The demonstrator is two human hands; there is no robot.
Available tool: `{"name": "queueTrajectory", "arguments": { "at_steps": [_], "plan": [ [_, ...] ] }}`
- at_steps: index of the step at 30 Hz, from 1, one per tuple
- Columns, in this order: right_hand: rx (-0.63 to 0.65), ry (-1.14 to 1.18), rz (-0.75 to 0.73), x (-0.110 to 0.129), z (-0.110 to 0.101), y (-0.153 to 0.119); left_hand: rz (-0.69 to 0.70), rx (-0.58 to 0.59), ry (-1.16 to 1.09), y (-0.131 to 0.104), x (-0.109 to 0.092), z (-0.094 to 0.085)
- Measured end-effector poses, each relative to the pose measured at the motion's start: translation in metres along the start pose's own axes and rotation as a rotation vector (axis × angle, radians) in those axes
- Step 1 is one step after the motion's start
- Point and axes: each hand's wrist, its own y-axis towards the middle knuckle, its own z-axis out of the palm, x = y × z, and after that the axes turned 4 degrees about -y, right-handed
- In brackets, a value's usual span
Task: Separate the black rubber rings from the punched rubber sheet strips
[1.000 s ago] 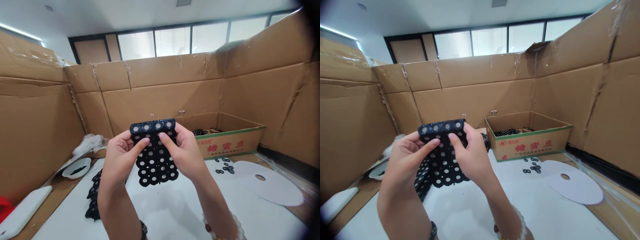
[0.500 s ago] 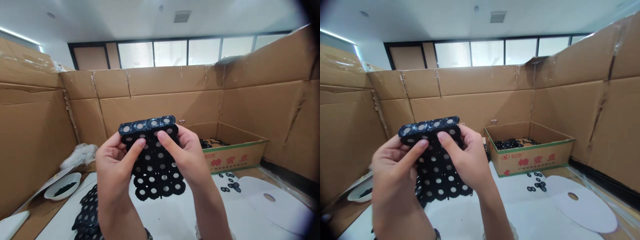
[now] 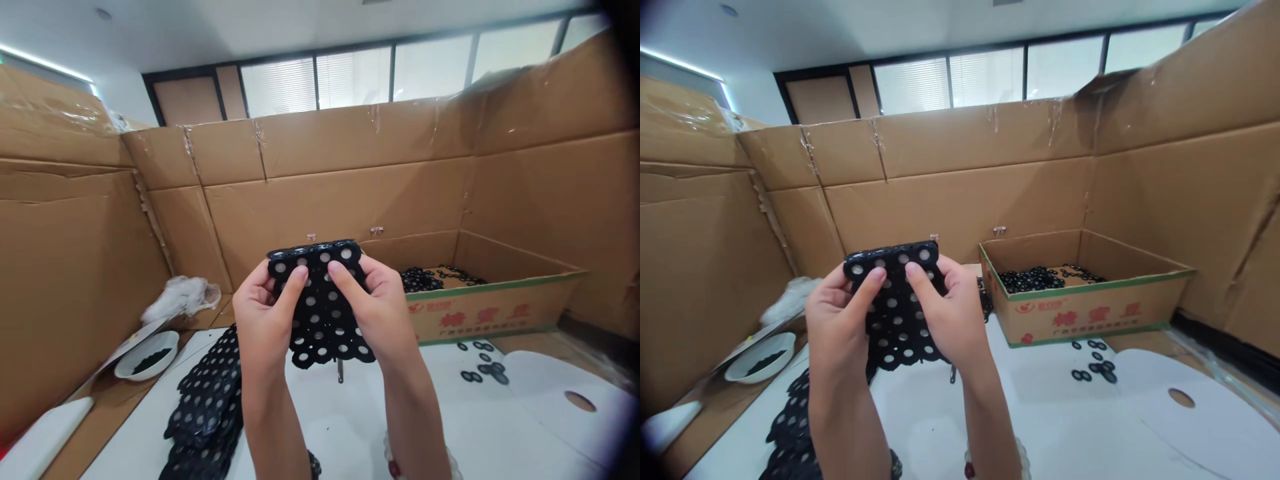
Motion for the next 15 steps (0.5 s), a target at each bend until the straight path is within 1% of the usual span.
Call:
{"name": "queueTrajectory", "arguments": {
  "at_steps": [3,6,11,15],
  "plan": [
    [-0.072,-0.07,-0.004,0.0,0.002,-0.001,0.01,0.101,0.064,0.0,-0.001,-0.006],
    [-0.118,-0.048,0.008,0.001,0.005,-0.003,0.044,0.172,0.098,-0.001,-0.004,-0.007],
    [-0.092,-0.057,-0.008,0.007,0.009,-0.009,0.017,0.143,0.041,-0.003,-0.007,-0.008],
    [-0.025,-0.046,-0.022,0.016,0.01,-0.013,0.03,0.129,0.01,-0.004,-0.009,-0.013]
  ]
}}
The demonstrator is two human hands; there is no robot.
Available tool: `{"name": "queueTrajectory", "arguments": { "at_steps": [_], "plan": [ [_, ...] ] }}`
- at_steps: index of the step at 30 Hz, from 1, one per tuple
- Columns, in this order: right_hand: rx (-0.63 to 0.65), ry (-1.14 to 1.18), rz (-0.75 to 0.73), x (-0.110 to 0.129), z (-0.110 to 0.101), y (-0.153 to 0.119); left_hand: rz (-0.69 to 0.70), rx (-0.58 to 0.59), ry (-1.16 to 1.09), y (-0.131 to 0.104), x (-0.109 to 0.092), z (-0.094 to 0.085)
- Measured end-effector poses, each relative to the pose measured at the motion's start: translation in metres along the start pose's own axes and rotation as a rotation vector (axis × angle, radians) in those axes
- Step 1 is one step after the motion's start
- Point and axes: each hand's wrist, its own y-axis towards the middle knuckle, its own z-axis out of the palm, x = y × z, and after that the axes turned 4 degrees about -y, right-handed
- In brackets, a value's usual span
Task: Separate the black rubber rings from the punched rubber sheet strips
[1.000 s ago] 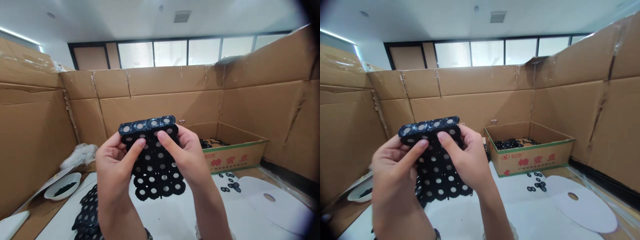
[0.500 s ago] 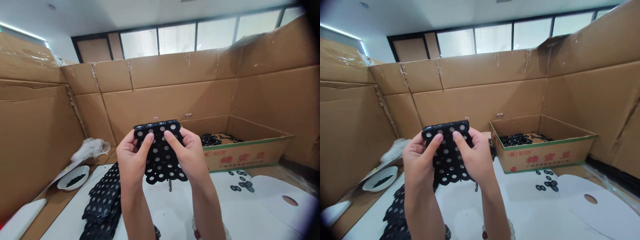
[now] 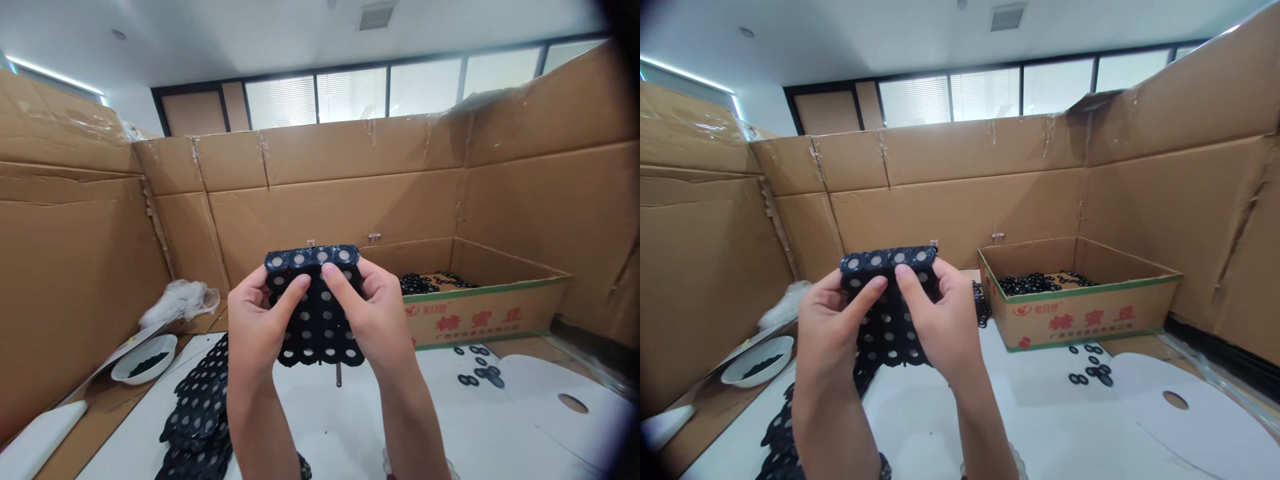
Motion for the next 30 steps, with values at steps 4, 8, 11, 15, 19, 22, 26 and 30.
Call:
{"name": "queueTrajectory", "arguments": {
  "at_steps": [4,8,11,15,19,22,26,30],
  "plan": [
    [0.051,0.059,0.017,0.005,-0.001,-0.002,0.017,-0.01,-0.045,-0.001,-0.001,-0.002],
    [0.095,0.132,0.042,0.007,-0.002,-0.004,0.053,-0.007,-0.082,-0.003,-0.004,0.0],
    [0.123,0.195,0.056,0.011,-0.004,-0.007,0.072,-0.014,-0.091,-0.005,-0.008,0.003],
    [0.137,0.258,0.056,0.017,-0.006,-0.012,0.087,-0.011,-0.131,-0.014,-0.017,0.007],
    [0.159,0.289,0.067,0.022,-0.008,-0.016,0.032,-0.034,-0.161,-0.022,-0.024,0.008],
    [0.159,0.281,0.064,0.024,-0.01,-0.018,0.009,-0.048,-0.198,-0.025,-0.026,0.01],
    [0.146,0.248,0.062,0.025,-0.011,-0.019,-0.007,-0.073,-0.205,-0.026,-0.026,0.013],
    [0.132,0.234,0.045,0.024,-0.009,-0.018,-0.017,-0.108,-0.201,-0.026,-0.024,0.013]
  ]
}}
